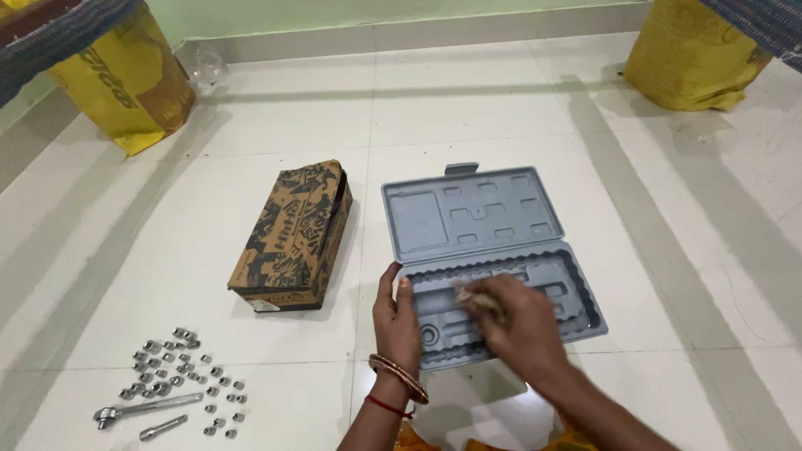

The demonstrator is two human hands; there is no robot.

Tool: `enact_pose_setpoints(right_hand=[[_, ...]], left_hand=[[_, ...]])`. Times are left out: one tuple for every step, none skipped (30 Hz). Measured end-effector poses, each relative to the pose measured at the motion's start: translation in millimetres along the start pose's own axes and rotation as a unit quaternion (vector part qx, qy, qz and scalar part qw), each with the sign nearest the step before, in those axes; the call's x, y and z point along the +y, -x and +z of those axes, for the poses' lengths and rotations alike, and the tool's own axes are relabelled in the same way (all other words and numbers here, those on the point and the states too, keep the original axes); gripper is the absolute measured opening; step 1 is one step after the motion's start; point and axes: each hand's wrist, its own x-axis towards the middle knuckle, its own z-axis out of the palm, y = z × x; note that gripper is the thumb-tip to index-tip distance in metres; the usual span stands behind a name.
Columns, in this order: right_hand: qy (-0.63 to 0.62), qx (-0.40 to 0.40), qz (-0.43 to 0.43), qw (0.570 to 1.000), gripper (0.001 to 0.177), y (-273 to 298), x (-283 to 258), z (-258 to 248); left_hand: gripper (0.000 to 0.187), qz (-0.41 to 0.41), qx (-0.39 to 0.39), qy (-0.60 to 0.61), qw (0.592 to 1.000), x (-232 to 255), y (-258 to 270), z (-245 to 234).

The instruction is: The person wipes the inside of a gray plastic toolbox with a cloth, then opens a cardboard box and removes a screwdriver, pliers, and a socket wrench, placing them on the floor. The person then wipes the inside of the cardboard box and cleans several metal sockets with the cloth.

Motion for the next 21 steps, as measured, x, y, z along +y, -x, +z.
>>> enact_pose_setpoints(right_hand=[[-0.023,0.006,-0.030,0.999,0.028,6,-5,5],[-0.046,0.012,-0.059,0.997,0.030,14,-10,10],[-0.015,0.011,-0.107,0.994,0.030,22,-15,16],[0.016,0.010,-0.156,0.988,0.030,29,-20,21],[0.046,0.010,-0.204,0.978,0.030,32,-22,24],[0.054,-0.007,-0.199,0.979,0.029,33,-21,24],[0.061,-0.023,-0.194,0.979,0.028,35,-20,24],[0.067,-0.037,-0.190,0.979,0.027,33,-18,24],[0.072,-0.024,-0.204,0.976,0.027,32,-14,23],[0.079,-0.012,-0.217,0.973,0.026,34,-9,21],[0.086,0.000,-0.230,0.969,0.025,35,-2,18],[0.100,0.017,-0.223,0.969,0.026,35,6,14],[0.114,0.034,-0.216,0.969,0.027,35,16,9],[0.128,0.051,-0.210,0.968,0.028,34,27,3],[0.153,0.044,-0.182,0.970,0.026,31,39,-4],[0.178,0.036,-0.154,0.971,0.024,28,50,-12],[0.202,0.028,-0.126,0.971,0.022,27,61,-19],[0.214,0.019,-0.093,0.972,0.024,25,71,-27],[0.225,0.010,-0.060,0.973,0.027,23,80,-35],[0.236,0.001,-0.027,0.971,0.029,21,86,-42],[0.186,0.010,0.019,0.982,0.026,21,89,-49]], left_hand=[[0.044,-0.030,0.009,-0.007,0.999,1,1,2],[0.044,-0.061,0.016,-0.014,0.998,2,2,5],[0.044,-0.093,0.024,-0.022,0.995,2,3,7],[0.044,-0.097,0.022,-0.002,0.995,2,3,7],[0.043,-0.102,0.019,0.017,0.994,2,2,6],[0.042,-0.108,0.016,0.037,0.993,0,2,6],[0.043,-0.115,0.022,0.025,0.993,-3,3,6],[0.044,-0.119,0.027,0.013,0.992,-6,1,5],[0.044,-0.124,0.032,0.000,0.992,-9,0,4],[0.043,-0.046,0.033,-0.009,0.998,-13,-1,4],[0.041,0.032,0.034,-0.019,0.999,-17,-3,4],[0.040,0.111,0.033,-0.028,0.993,-21,-5,3],[0.042,0.075,0.035,-0.024,0.996,-23,-6,1],[0.044,0.041,0.039,-0.020,0.998,-24,-8,-2],[0.045,0.006,0.042,-0.016,0.999,-24,-9,-5],[0.046,-0.023,0.045,-0.022,0.998,-23,-8,-10],[0.047,-0.052,0.047,-0.029,0.997,-22,-6,-14],[0.048,-0.079,0.048,-0.035,0.995,-20,-7,-17],[0.048,-0.093,0.046,-0.055,0.993,-18,-7,-19],[0.048,-0.107,0.044,-0.075,0.990,-16,-5,-21],[0.048,-0.121,0.042,-0.094,0.987,-15,-2,-22]])
